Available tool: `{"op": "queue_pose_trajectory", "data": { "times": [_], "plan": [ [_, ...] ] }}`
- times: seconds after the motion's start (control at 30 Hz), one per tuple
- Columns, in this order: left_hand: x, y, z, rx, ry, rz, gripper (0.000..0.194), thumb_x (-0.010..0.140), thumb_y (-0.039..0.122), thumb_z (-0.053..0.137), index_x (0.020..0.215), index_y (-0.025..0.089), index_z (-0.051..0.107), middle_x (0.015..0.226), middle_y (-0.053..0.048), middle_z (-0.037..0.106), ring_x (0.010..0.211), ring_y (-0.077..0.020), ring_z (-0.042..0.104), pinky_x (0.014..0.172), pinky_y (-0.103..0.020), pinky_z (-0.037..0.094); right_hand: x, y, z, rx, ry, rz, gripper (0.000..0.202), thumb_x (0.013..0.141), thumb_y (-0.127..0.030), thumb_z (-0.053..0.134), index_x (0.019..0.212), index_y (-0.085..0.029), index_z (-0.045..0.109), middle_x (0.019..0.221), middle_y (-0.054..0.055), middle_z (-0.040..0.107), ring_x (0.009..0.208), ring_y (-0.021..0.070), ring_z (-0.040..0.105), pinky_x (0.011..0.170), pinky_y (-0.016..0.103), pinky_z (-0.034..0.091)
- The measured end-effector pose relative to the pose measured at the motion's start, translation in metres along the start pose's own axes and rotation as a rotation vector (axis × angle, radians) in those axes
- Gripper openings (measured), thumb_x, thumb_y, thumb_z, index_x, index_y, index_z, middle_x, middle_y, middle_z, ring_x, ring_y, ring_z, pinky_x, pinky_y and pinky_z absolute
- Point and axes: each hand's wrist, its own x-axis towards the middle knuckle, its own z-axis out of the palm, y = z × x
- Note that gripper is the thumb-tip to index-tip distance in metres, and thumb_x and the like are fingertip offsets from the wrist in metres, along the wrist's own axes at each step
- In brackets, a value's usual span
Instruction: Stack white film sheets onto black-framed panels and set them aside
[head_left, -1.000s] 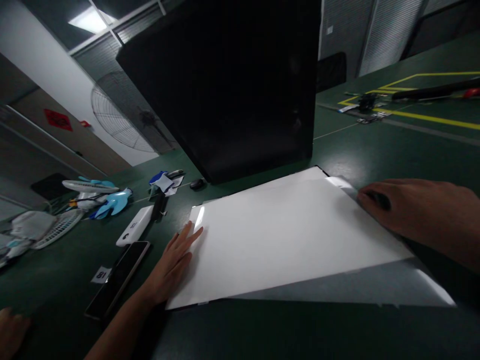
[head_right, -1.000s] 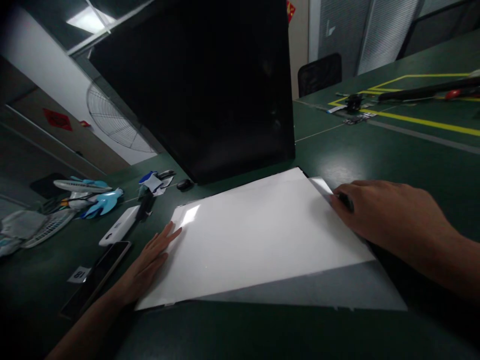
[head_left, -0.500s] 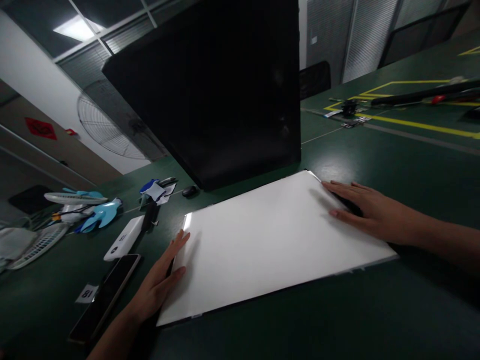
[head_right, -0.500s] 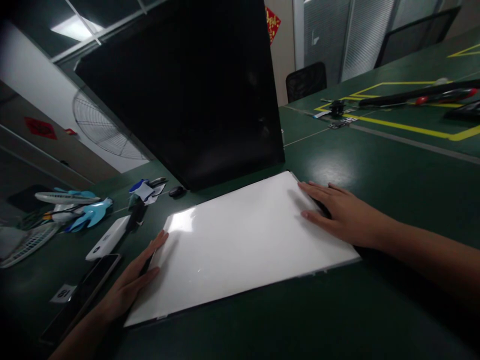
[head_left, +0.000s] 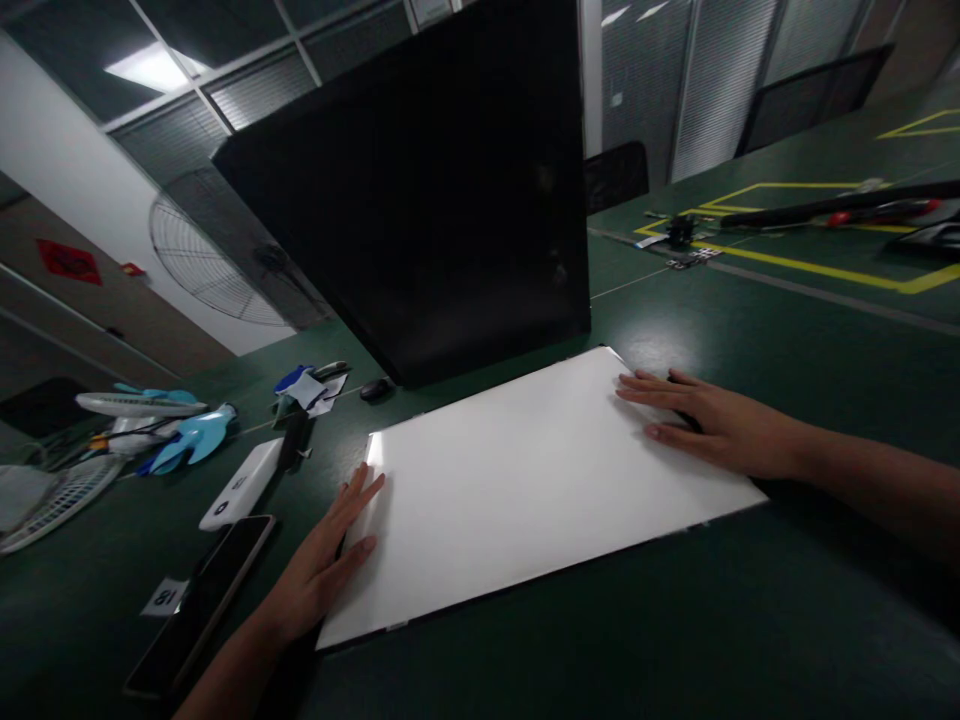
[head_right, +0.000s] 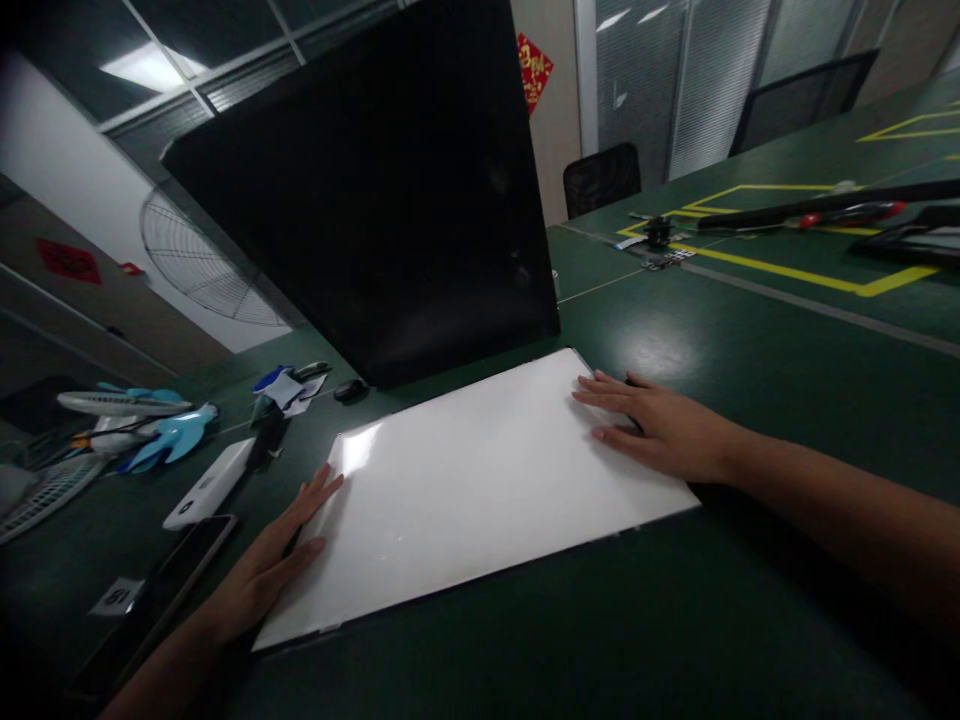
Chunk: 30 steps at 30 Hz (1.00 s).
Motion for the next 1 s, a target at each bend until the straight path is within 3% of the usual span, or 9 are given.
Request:
{"op": "queue_pose_trajectory", "data": {
  "times": [0.17,0.4,0.47,0.57,0.63,0.7,0.77,0.87,1.0],
  "plan": [
    [0.004,-0.001,0.003,0.109,0.012,-0.001,0.068,0.102,0.061,0.05,0.163,0.036,0.037,0.174,-0.006,0.02,0.158,-0.0393,0.02,0.122,-0.066,0.026,0.004,0.0,-0.002,0.011,-0.066,0.004,0.069,0.1,-0.063,0.053,0.161,-0.03,0.043,0.168,0.007,0.031,0.156,0.0343,0.027,0.126,0.069,0.017],
    [0.009,0.004,0.005,0.147,0.032,0.001,0.075,0.099,0.069,0.046,0.161,0.026,0.042,0.173,-0.011,0.021,0.157,-0.04,0.022,0.123,-0.065,0.026,-0.001,-0.008,-0.007,-0.017,0.024,-0.089,0.064,0.099,-0.057,0.056,0.155,-0.025,0.053,0.169,0.011,0.03,0.157,0.0369,0.025,0.124,0.072,0.018],
    [0.01,0.005,0.006,0.148,0.049,-0.01,0.077,0.099,0.071,0.045,0.161,0.024,0.043,0.173,-0.012,0.023,0.157,-0.0399,0.024,0.123,-0.064,0.026,-0.001,-0.022,-0.014,-0.094,0.041,-0.206,0.057,0.098,-0.049,0.06,0.149,-0.024,0.06,0.166,0.011,0.036,0.157,0.0355,0.026,0.125,0.071,0.012],
    [0.01,0.007,0.007,0.148,0.072,-0.024,0.077,0.098,0.072,0.045,0.158,0.025,0.048,0.171,-0.013,0.03,0.156,-0.0405,0.028,0.122,-0.065,0.029,0.005,-0.063,-0.02,-0.133,-0.019,-0.392,0.052,0.095,-0.044,0.065,0.142,-0.022,0.066,0.159,0.012,0.048,0.154,0.0327,0.033,0.128,0.065,0.009],
    [0.01,0.007,0.007,0.15,0.073,-0.027,0.078,0.097,0.073,0.046,0.157,0.025,0.049,0.17,-0.013,0.031,0.156,-0.0408,0.029,0.122,-0.065,0.03,0.008,-0.097,-0.016,-0.074,-0.122,-0.455,0.064,0.093,-0.051,0.067,0.149,-0.02,0.06,0.16,0.015,0.046,0.153,0.0335,0.037,0.128,0.063,0.015],
    [0.009,0.006,0.007,0.152,0.062,-0.034,0.078,0.097,0.073,0.046,0.158,0.025,0.048,0.171,-0.012,0.029,0.156,-0.0403,0.029,0.122,-0.064,0.03,0.01,-0.127,-0.004,-0.012,-0.223,-0.505,0.084,0.09,-0.063,0.069,0.16,-0.02,0.047,0.166,0.017,0.034,0.155,0.0358,0.031,0.128,0.064,0.017],
    [0.009,0.004,0.007,0.147,0.06,-0.046,0.077,0.096,0.073,0.048,0.159,0.027,0.047,0.172,-0.01,0.028,0.156,-0.04,0.03,0.122,-0.063,0.031,0.009,-0.146,0.012,0.031,-0.268,-0.542,0.087,0.093,-0.065,0.064,0.164,-0.021,0.039,0.169,0.016,0.026,0.157,0.0343,0.025,0.129,0.062,0.015],
    [0.013,0.0,0.008,0.109,0.091,-0.038,0.071,0.097,0.072,0.045,0.155,0.031,0.052,0.171,-0.006,0.032,0.155,-0.0392,0.032,0.123,-0.063,0.03,0.005,-0.151,0.031,-0.005,-0.197,-0.485,0.068,0.101,-0.054,0.056,0.161,-0.024,0.045,0.169,0.013,0.029,0.158,0.0306,0.025,0.13,0.059,0.015],
    [0.021,-0.002,0.007,0.049,0.167,-0.104,0.07,0.101,0.073,0.032,0.145,0.03,0.064,0.162,-0.005,0.048,0.149,-0.0346,0.046,0.125,-0.058,0.031,0.002,-0.138,0.039,-0.152,-0.034,-0.385,0.063,0.097,-0.058,0.065,0.148,-0.022,0.061,0.161,0.015,0.044,0.15,0.0346,0.041,0.123,0.059,0.035]
  ]
}}
